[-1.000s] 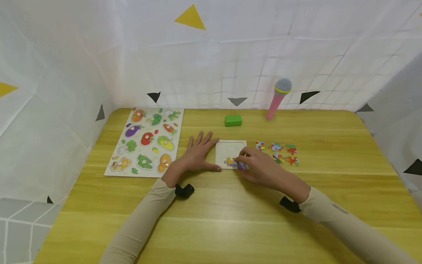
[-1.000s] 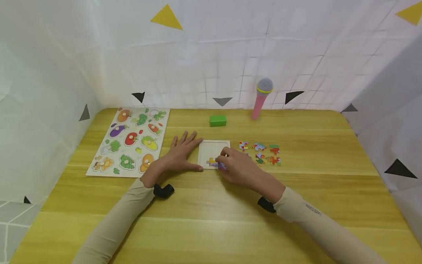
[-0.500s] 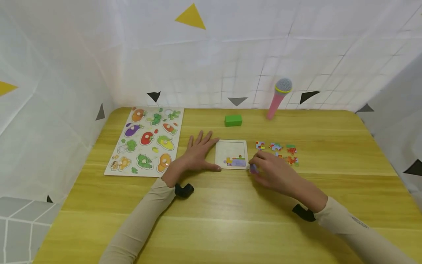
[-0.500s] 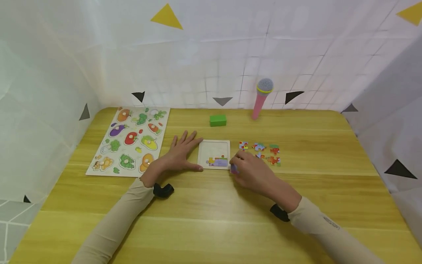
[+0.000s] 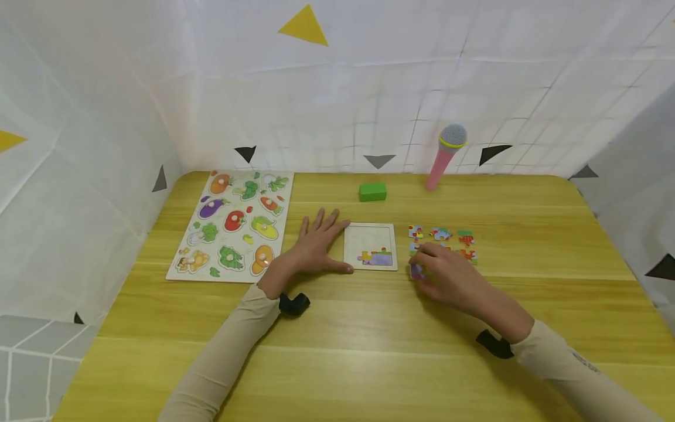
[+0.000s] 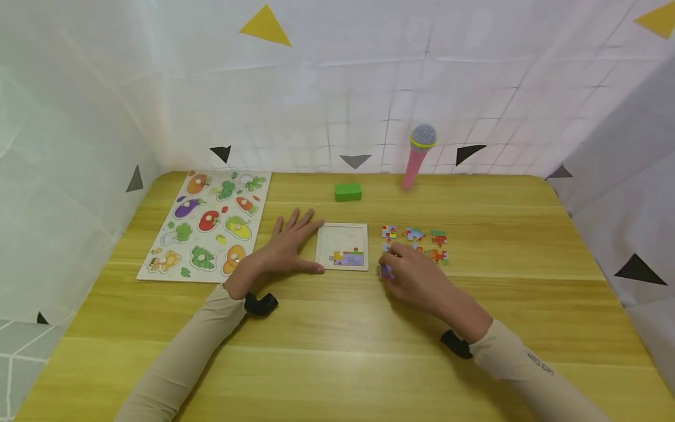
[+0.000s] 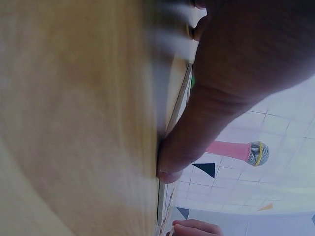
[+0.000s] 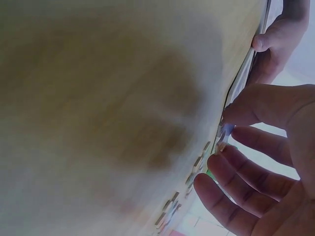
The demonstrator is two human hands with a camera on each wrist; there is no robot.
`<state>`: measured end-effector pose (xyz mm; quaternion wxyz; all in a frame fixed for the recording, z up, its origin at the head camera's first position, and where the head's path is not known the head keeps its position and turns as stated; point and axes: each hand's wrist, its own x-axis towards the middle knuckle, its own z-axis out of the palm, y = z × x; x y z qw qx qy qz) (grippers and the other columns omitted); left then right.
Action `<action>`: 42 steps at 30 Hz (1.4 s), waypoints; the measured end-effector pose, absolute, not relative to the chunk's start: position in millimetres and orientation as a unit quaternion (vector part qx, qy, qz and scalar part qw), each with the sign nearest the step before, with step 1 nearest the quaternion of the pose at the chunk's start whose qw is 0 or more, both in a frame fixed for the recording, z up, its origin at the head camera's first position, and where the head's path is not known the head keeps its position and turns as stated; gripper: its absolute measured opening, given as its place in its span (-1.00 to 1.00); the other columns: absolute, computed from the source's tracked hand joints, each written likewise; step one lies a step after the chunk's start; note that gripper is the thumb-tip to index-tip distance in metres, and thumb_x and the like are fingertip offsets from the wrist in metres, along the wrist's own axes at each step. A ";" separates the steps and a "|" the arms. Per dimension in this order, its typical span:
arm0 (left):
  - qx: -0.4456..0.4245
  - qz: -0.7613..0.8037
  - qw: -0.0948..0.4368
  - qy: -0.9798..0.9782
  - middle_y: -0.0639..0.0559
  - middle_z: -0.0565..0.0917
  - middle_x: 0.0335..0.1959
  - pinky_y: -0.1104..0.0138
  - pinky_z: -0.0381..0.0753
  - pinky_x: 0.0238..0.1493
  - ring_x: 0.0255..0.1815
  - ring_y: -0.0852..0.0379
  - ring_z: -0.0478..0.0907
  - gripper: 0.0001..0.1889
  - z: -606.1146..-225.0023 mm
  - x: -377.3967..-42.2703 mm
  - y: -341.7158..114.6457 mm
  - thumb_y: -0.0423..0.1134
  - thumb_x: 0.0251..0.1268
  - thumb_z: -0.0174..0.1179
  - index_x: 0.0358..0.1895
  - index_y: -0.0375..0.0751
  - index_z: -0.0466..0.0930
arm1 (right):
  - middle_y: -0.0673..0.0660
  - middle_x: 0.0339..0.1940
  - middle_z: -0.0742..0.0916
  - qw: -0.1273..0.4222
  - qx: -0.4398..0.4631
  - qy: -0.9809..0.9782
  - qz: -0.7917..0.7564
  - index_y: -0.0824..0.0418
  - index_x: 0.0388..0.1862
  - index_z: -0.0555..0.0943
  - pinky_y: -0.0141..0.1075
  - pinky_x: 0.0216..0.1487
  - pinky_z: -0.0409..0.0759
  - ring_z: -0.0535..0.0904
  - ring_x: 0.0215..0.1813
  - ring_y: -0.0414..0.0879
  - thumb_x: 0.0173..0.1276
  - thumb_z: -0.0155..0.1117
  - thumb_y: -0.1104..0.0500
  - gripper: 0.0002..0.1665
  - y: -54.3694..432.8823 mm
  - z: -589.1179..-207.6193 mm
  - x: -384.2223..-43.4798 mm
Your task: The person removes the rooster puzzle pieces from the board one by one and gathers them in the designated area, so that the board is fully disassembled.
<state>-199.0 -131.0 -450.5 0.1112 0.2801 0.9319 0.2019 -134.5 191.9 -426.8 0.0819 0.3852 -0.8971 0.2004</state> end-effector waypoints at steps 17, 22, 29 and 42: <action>0.281 0.207 0.114 0.930 -0.10 -0.21 0.65 -0.19 -0.49 0.46 0.61 -0.19 -0.46 0.15 -446.7 -199.4 -131.2 0.41 0.02 0.36 0.63 0.05 0.00 | 0.09 -0.22 0.65 0.063 0.373 -0.909 0.176 0.22 -0.22 0.72 -0.18 -0.28 0.61 0.54 -0.26 -0.09 -0.05 0.55 0.38 -0.65 194.3 -428.7 -132.7; 0.278 0.212 0.118 0.930 -0.09 -0.21 0.65 -0.17 -0.50 0.47 0.61 -0.18 -0.47 0.14 -445.3 -199.2 -131.4 0.40 0.03 0.36 0.63 0.06 0.00 | 0.08 -0.24 0.65 0.060 0.373 -0.910 0.172 0.21 -0.23 0.72 -0.20 -0.30 0.60 0.52 -0.27 -0.11 -0.04 0.54 0.38 -0.67 193.5 -427.4 -132.8; 0.281 0.215 0.116 0.928 -0.10 -0.20 0.65 -0.18 -0.50 0.46 0.61 -0.19 -0.46 0.14 -444.6 -199.1 -131.6 0.39 0.02 0.37 0.63 0.04 0.01 | 0.08 -0.23 0.65 0.049 0.367 -0.912 0.176 0.22 -0.22 0.72 -0.17 -0.26 0.60 0.53 -0.24 -0.09 0.00 0.53 0.37 -0.69 193.5 -425.2 -132.6; 0.284 0.215 0.115 0.927 -0.14 -0.18 0.65 -0.20 -0.48 0.46 0.61 -0.23 -0.44 0.13 -447.1 -198.3 -131.4 0.39 0.05 0.36 0.62 0.02 0.02 | 0.12 -0.18 0.67 0.055 0.370 -0.909 0.183 0.28 -0.10 0.71 -0.21 -0.30 0.59 0.56 -0.22 -0.07 0.15 0.44 0.31 -0.70 178.7 -416.0 -135.0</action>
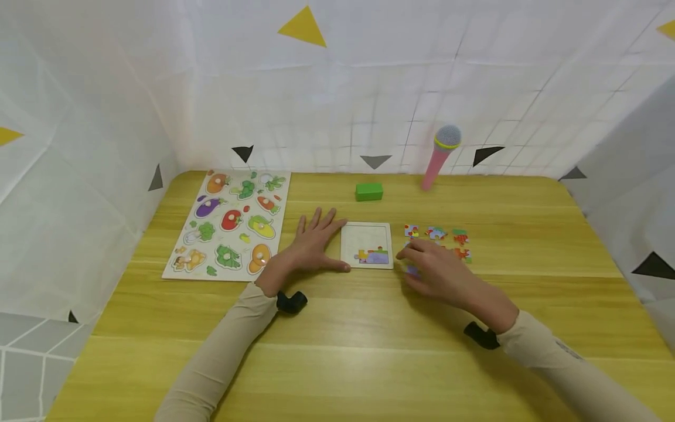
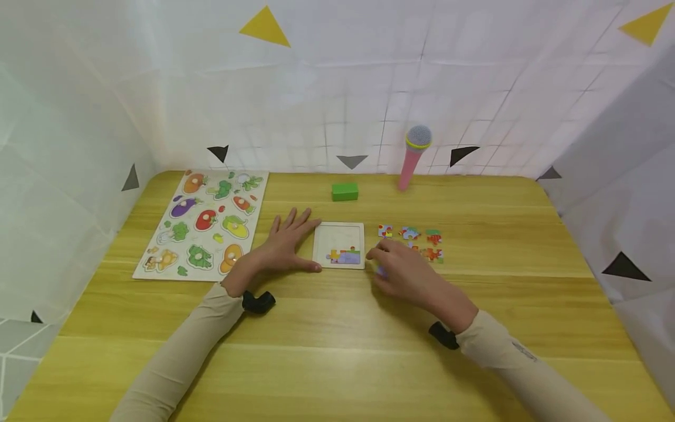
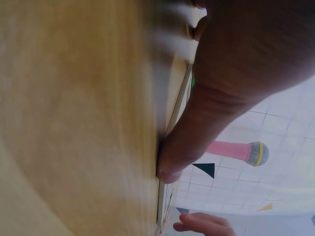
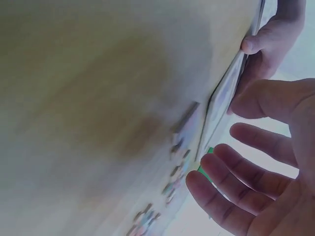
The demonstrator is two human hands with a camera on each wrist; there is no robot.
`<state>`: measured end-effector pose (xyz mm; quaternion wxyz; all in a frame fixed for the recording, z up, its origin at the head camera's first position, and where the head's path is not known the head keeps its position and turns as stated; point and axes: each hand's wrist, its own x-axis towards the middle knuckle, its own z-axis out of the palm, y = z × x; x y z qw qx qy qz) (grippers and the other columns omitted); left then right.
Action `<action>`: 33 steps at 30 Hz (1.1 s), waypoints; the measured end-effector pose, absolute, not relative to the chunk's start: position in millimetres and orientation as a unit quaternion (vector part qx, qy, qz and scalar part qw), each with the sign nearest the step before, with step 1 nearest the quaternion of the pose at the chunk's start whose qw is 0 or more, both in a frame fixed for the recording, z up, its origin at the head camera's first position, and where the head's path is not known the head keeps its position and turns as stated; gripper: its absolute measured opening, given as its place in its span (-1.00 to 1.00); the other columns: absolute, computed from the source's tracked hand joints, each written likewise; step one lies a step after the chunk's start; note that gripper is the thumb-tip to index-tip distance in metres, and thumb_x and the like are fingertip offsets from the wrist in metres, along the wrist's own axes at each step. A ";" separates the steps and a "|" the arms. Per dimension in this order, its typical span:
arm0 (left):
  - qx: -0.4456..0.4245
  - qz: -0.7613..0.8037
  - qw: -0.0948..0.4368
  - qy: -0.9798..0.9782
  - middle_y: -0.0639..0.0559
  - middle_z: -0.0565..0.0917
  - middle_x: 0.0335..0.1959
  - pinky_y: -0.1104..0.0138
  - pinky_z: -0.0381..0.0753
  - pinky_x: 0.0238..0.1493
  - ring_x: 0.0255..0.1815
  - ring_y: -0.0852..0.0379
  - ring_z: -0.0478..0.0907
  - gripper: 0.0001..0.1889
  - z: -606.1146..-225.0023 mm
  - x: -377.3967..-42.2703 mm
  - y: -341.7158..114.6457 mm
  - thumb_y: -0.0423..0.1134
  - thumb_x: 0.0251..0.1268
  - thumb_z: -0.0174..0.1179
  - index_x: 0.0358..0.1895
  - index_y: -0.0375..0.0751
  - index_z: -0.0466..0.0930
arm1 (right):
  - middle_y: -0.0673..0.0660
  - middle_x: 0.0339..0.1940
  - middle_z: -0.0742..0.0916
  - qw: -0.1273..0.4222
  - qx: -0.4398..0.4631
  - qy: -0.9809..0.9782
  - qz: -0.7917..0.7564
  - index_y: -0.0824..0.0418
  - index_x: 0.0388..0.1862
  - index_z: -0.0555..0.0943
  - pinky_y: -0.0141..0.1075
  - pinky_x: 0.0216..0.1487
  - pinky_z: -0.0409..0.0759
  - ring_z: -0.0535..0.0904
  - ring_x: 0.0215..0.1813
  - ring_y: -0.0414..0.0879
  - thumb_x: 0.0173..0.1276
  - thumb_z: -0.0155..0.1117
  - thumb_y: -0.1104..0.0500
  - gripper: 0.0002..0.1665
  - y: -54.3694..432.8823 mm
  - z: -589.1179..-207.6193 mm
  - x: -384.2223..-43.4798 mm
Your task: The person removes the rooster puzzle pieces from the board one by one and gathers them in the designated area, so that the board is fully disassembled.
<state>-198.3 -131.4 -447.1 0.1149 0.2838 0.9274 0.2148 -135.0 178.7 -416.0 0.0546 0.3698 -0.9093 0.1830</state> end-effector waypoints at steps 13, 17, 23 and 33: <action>0.284 0.213 0.116 0.928 -0.14 -0.19 0.65 -0.21 -0.49 0.45 0.60 -0.23 -0.45 0.14 -450.2 -199.4 -133.0 0.40 0.04 0.36 0.62 0.02 0.02 | 0.16 -0.14 0.69 0.055 0.382 -0.901 0.197 0.29 -0.06 0.70 -0.11 -0.17 0.64 0.63 -0.17 0.01 0.16 0.43 0.31 -0.67 150.4 -410.0 -153.9; 0.283 0.210 0.114 0.929 -0.14 -0.19 0.65 -0.21 -0.48 0.45 0.60 -0.23 -0.45 0.15 -450.2 -199.1 -132.5 0.41 0.03 0.36 0.63 0.03 0.01 | 0.15 -0.15 0.68 0.052 0.387 -0.900 0.193 0.27 -0.08 0.70 -0.12 -0.21 0.62 0.62 -0.19 0.00 0.13 0.45 0.33 -0.68 143.3 -411.2 -159.1; 0.281 0.207 0.112 0.930 -0.13 -0.20 0.65 -0.20 -0.49 0.46 0.60 -0.22 -0.45 0.15 -451.4 -199.4 -131.5 0.42 0.02 0.35 0.63 0.05 0.01 | 0.13 -0.15 0.68 0.033 0.390 -0.900 0.191 0.26 -0.08 0.70 -0.14 -0.16 0.62 0.60 -0.16 -0.04 0.08 0.45 0.34 -0.64 135.5 -413.1 -164.2; 0.278 0.211 0.113 0.930 -0.11 -0.20 0.65 -0.20 -0.49 0.46 0.61 -0.21 -0.45 0.14 -450.0 -199.1 -131.7 0.41 0.03 0.35 0.63 0.04 0.01 | 0.14 -0.12 0.68 0.011 0.404 -0.894 0.192 0.27 -0.05 0.70 -0.10 -0.07 0.63 0.63 -0.13 0.02 0.13 0.47 0.34 -0.64 122.5 -411.5 -170.7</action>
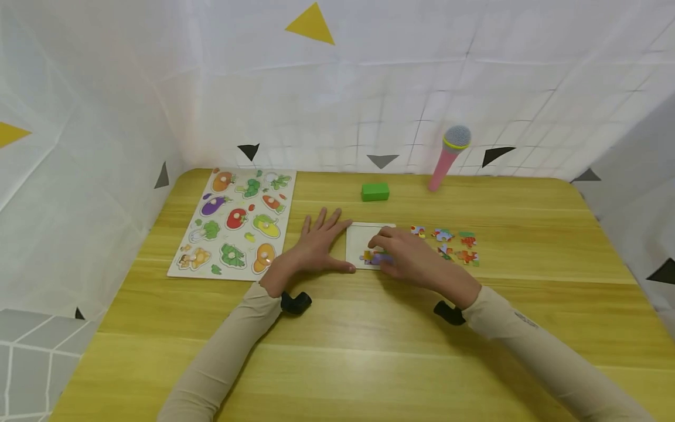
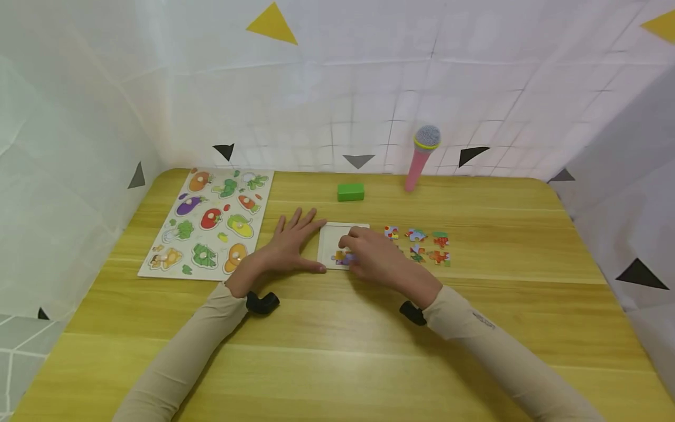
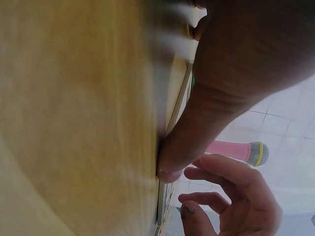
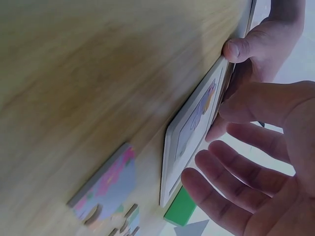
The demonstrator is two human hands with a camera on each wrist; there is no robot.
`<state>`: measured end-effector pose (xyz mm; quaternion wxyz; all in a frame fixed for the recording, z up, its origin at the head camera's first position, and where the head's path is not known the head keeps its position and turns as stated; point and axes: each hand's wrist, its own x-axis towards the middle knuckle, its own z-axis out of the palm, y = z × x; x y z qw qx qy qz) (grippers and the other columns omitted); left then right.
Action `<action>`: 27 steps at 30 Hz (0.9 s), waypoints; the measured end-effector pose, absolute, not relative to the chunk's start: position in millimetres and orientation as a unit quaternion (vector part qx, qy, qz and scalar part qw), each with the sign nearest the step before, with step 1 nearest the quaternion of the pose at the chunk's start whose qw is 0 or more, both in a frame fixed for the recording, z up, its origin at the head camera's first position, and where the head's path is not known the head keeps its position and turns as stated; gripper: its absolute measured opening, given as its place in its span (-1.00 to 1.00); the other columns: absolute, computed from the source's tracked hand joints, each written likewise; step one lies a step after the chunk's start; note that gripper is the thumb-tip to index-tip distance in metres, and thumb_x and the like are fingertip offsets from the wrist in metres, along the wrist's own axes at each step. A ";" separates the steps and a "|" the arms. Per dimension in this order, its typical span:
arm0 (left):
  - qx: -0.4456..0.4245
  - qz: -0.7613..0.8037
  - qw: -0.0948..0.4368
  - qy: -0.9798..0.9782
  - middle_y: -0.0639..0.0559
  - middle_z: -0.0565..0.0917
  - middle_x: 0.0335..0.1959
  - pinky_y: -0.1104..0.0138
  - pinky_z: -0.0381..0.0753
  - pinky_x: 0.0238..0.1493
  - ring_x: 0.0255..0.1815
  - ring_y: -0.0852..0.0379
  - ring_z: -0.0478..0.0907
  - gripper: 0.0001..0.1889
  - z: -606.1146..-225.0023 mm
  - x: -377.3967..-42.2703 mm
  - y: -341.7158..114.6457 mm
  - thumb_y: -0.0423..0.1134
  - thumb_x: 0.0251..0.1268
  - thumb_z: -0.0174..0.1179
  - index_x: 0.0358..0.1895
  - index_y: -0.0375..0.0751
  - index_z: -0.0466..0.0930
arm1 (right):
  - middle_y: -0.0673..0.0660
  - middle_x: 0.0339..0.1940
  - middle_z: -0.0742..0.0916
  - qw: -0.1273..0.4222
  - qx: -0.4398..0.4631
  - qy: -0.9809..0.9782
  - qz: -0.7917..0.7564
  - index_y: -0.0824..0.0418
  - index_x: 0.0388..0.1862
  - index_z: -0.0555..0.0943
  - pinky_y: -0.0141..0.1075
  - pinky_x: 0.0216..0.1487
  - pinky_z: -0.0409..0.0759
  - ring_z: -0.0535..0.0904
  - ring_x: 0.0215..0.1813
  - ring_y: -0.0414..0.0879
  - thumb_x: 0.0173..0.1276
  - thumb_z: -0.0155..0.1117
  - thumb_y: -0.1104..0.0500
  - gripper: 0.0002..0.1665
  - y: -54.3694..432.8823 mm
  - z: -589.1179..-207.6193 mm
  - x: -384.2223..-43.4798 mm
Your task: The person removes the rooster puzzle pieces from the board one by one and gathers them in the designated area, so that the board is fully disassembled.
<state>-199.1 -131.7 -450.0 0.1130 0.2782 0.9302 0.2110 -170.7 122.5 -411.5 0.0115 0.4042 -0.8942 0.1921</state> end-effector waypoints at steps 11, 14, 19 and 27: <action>0.281 0.209 0.111 0.930 -0.09 -0.22 0.65 -0.19 -0.51 0.46 0.61 -0.19 -0.47 0.14 -453.5 -200.9 -131.3 0.43 0.03 0.33 0.63 0.06 0.00 | 0.11 -0.19 0.67 0.014 0.423 -0.886 0.188 0.24 -0.08 0.70 -0.15 -0.21 0.60 0.58 -0.23 -0.04 0.10 0.47 0.34 -0.65 112.9 -417.0 -174.2; 0.279 0.209 0.112 0.931 -0.08 -0.22 0.65 -0.18 -0.52 0.46 0.61 -0.19 -0.47 0.14 -453.8 -200.8 -131.6 0.43 0.03 0.34 0.63 0.07 0.01 | 0.09 -0.22 0.65 0.011 0.422 -0.890 0.174 0.23 -0.09 0.70 -0.16 -0.20 0.59 0.57 -0.22 -0.04 0.09 0.48 0.32 -0.65 109.3 -418.5 -174.5; 0.278 0.212 0.112 0.930 -0.09 -0.21 0.65 -0.18 -0.51 0.46 0.61 -0.19 -0.47 0.14 -453.6 -200.7 -131.6 0.42 0.03 0.35 0.62 0.05 0.02 | 0.07 -0.28 0.64 0.004 0.425 -0.893 0.150 0.22 -0.14 0.70 -0.13 -0.18 0.58 0.58 -0.21 -0.01 0.08 0.49 0.30 -0.69 104.4 -419.8 -176.1; 0.277 0.212 0.113 0.931 -0.07 -0.22 0.65 -0.17 -0.52 0.46 0.61 -0.17 -0.49 0.14 -455.0 -201.2 -132.2 0.42 0.03 0.35 0.63 0.07 0.01 | 0.08 -0.29 0.66 -0.001 0.433 -0.890 0.144 0.22 -0.19 0.69 -0.11 -0.16 0.60 0.60 -0.23 -0.01 0.10 0.52 0.29 -0.72 101.0 -418.7 -177.2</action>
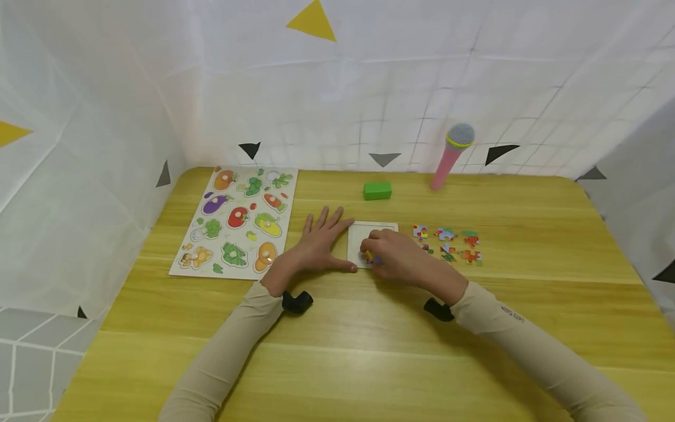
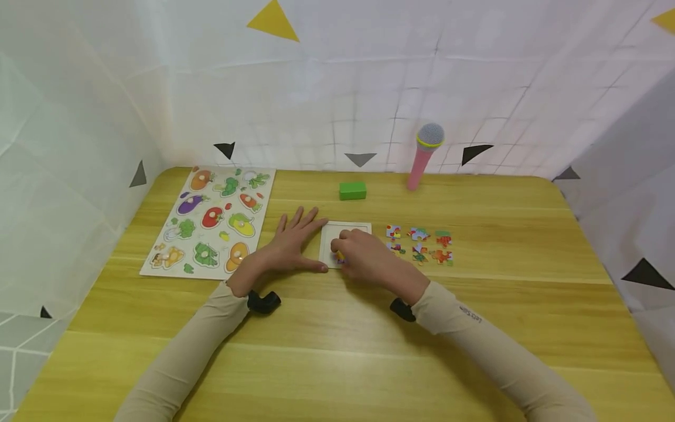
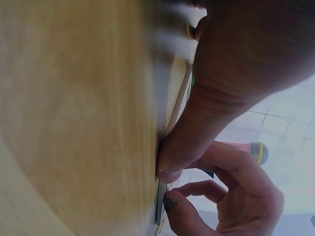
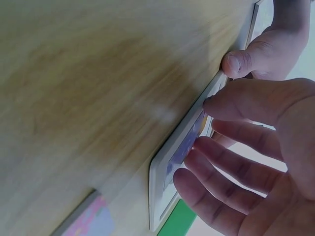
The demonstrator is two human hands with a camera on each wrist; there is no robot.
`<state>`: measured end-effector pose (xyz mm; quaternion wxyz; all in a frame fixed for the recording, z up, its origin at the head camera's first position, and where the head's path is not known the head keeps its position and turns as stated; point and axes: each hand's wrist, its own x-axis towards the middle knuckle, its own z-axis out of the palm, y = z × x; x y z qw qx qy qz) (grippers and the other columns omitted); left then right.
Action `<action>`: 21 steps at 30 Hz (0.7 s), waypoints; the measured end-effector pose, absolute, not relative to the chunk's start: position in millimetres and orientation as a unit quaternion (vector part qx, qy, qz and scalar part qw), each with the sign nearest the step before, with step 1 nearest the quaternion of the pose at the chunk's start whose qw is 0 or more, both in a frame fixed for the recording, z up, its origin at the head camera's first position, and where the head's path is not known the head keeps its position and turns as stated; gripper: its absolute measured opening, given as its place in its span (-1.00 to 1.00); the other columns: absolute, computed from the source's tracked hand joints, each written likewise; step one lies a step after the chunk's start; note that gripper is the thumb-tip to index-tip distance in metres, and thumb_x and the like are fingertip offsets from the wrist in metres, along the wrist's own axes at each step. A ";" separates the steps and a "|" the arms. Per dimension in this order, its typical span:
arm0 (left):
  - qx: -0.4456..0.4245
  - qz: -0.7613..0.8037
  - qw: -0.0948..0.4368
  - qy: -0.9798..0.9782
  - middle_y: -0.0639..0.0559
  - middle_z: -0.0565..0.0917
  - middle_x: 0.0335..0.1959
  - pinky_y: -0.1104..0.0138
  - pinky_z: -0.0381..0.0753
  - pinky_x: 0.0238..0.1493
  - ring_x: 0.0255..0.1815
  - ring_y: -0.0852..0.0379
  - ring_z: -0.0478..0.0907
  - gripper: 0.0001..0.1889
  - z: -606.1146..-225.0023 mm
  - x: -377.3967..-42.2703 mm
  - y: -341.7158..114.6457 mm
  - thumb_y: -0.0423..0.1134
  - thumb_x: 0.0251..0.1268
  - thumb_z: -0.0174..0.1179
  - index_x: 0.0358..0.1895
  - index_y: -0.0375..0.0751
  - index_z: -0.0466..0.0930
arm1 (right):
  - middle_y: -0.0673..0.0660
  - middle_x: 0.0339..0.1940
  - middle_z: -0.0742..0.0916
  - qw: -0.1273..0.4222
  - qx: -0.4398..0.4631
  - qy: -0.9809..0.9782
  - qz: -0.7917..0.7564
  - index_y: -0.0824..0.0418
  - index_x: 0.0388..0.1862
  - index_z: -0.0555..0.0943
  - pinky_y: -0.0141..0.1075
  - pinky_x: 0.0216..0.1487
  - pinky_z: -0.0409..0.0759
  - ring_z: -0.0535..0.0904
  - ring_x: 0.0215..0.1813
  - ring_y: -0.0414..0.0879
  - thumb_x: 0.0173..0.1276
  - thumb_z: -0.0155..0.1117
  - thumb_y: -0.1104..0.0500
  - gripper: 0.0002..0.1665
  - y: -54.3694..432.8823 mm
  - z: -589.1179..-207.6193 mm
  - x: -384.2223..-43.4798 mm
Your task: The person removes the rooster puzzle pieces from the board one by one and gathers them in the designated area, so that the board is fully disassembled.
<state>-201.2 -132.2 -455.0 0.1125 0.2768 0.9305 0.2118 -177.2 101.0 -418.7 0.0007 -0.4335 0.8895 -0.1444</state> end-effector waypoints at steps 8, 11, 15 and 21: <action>0.276 0.215 0.112 0.930 -0.09 -0.21 0.65 -0.18 -0.50 0.46 0.61 -0.19 -0.47 0.13 -452.1 -199.7 -132.4 0.41 0.05 0.34 0.63 0.04 0.01 | 0.05 -0.32 0.63 0.007 -0.432 0.890 -0.147 0.19 -0.21 0.69 -0.14 -0.21 0.60 0.58 -0.26 -0.03 0.11 0.51 0.29 -0.75 100.6 -419.2 -178.1; 0.275 0.214 0.113 0.930 -0.10 -0.21 0.65 -0.18 -0.49 0.46 0.61 -0.19 -0.47 0.13 -451.6 -198.9 -132.5 0.41 0.05 0.34 0.63 0.04 0.01 | 0.04 -0.33 0.62 0.005 -0.433 0.889 -0.147 0.18 -0.22 0.69 -0.14 -0.23 0.59 0.57 -0.26 -0.03 0.11 0.49 0.30 -0.76 100.4 -420.1 -178.3; 0.277 0.213 0.116 0.930 -0.10 -0.21 0.65 -0.18 -0.49 0.47 0.61 -0.18 -0.48 0.13 -451.6 -199.2 -132.3 0.41 0.05 0.34 0.63 0.04 0.00 | 0.04 -0.33 0.61 0.002 -0.435 0.889 -0.142 0.17 -0.23 0.69 -0.15 -0.24 0.59 0.56 -0.27 -0.03 0.10 0.49 0.29 -0.76 100.6 -420.5 -177.5; 0.279 0.217 0.115 0.929 -0.11 -0.21 0.65 -0.18 -0.50 0.46 0.61 -0.19 -0.47 0.13 -449.9 -199.3 -131.6 0.39 0.05 0.36 0.63 0.02 0.01 | 0.04 -0.34 0.59 0.001 -0.433 0.891 -0.138 0.16 -0.23 0.69 -0.15 -0.24 0.57 0.54 -0.27 -0.03 0.09 0.52 0.28 -0.75 100.5 -420.5 -177.7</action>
